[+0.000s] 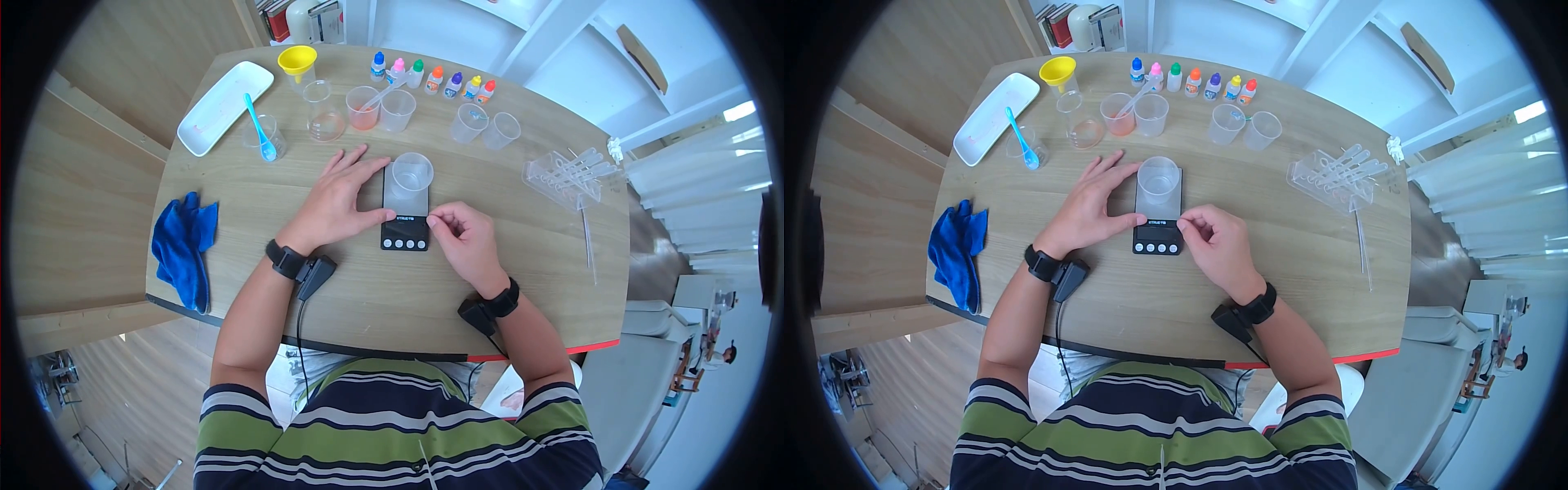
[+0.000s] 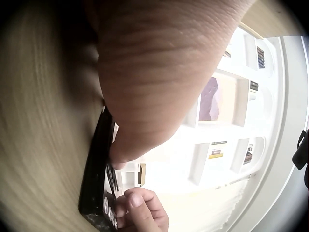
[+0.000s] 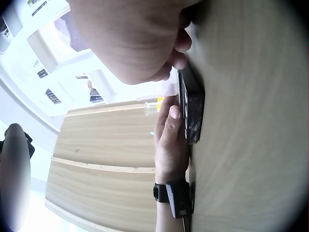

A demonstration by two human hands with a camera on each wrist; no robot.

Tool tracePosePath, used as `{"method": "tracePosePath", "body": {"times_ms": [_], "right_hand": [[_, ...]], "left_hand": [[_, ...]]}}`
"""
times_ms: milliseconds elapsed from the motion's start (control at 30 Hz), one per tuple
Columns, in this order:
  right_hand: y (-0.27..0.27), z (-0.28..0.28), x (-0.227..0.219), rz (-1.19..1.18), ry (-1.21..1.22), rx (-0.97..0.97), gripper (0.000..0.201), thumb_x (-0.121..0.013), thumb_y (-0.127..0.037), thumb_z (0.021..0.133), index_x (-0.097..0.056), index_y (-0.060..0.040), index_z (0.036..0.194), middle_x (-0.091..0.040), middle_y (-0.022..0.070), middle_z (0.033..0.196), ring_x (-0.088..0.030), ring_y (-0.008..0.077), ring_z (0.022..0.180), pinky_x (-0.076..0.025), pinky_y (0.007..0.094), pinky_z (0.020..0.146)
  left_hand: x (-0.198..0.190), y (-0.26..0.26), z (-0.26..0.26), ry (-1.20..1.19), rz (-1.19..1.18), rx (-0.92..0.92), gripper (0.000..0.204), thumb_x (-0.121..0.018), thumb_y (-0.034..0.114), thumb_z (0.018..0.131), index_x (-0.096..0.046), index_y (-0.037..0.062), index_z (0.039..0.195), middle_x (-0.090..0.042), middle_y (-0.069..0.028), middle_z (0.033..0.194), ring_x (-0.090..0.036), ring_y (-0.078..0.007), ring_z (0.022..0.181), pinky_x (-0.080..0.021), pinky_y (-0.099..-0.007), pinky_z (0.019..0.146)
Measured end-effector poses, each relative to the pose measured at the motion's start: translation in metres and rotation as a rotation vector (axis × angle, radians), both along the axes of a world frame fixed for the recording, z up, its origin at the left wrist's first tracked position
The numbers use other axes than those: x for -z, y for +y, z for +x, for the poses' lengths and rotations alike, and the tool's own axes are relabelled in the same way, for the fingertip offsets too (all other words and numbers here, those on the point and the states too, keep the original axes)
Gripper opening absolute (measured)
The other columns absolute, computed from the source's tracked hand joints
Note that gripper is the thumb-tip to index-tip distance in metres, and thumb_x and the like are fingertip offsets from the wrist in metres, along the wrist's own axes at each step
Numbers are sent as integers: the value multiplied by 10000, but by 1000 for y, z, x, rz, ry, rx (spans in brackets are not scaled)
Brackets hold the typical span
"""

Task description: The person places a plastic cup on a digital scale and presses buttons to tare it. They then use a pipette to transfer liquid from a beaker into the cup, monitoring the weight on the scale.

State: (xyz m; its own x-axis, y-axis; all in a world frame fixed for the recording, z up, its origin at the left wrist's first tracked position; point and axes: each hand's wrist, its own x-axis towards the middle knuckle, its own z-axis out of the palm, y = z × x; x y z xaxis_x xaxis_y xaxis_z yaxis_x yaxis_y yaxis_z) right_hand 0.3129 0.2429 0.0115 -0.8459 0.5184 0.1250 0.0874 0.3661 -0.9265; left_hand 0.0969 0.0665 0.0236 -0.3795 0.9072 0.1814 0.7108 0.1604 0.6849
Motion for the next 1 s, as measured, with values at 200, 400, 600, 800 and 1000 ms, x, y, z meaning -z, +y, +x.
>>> {"method": "tracePosePath", "body": {"times_ms": [200,400,600,800,1000], "right_hand": [[1,0,-2,106,-38,-70,83,-811,-35,966,-764,-18,1032,-756,60,843,-635,102,626,-505,280,588],[1,-1,-4,121,-43,-82,96,-819,-44,955,-763,-28,1031,-750,67,841,-636,111,623,-506,285,585],[0,-1,-7,140,-45,-85,91,-816,-49,959,-758,-29,1026,-746,60,837,-636,114,623,-508,287,589],[1,-1,-6,134,-45,-86,86,-814,-51,961,-760,-27,1023,-745,60,838,-644,117,629,-514,287,595],[0,-1,-3,118,-44,-79,77,-805,-52,969,-764,-26,1030,-750,67,850,-652,121,635,-520,291,598]], "left_hand": [[1,0,0,4,2,4,862,-922,391,850,-590,40,1564,-636,-207,1563,-413,-404,1618,-223,-572,1364],[7,1,1,39,38,-17,840,-913,414,859,-600,76,1561,-672,-164,1537,-451,-401,1594,-252,-587,1352],[7,0,2,39,31,-9,827,-886,420,891,-579,68,1574,-652,-179,1556,-431,-411,1604,-237,-585,1356],[6,0,3,45,-3,4,858,-886,420,905,-548,33,1591,-611,-222,1586,-403,-425,1618,-231,-595,1354],[5,0,4,43,0,3,862,-883,428,907,-544,37,1597,-611,-224,1586,-401,-429,1619,-226,-600,1353]]}}
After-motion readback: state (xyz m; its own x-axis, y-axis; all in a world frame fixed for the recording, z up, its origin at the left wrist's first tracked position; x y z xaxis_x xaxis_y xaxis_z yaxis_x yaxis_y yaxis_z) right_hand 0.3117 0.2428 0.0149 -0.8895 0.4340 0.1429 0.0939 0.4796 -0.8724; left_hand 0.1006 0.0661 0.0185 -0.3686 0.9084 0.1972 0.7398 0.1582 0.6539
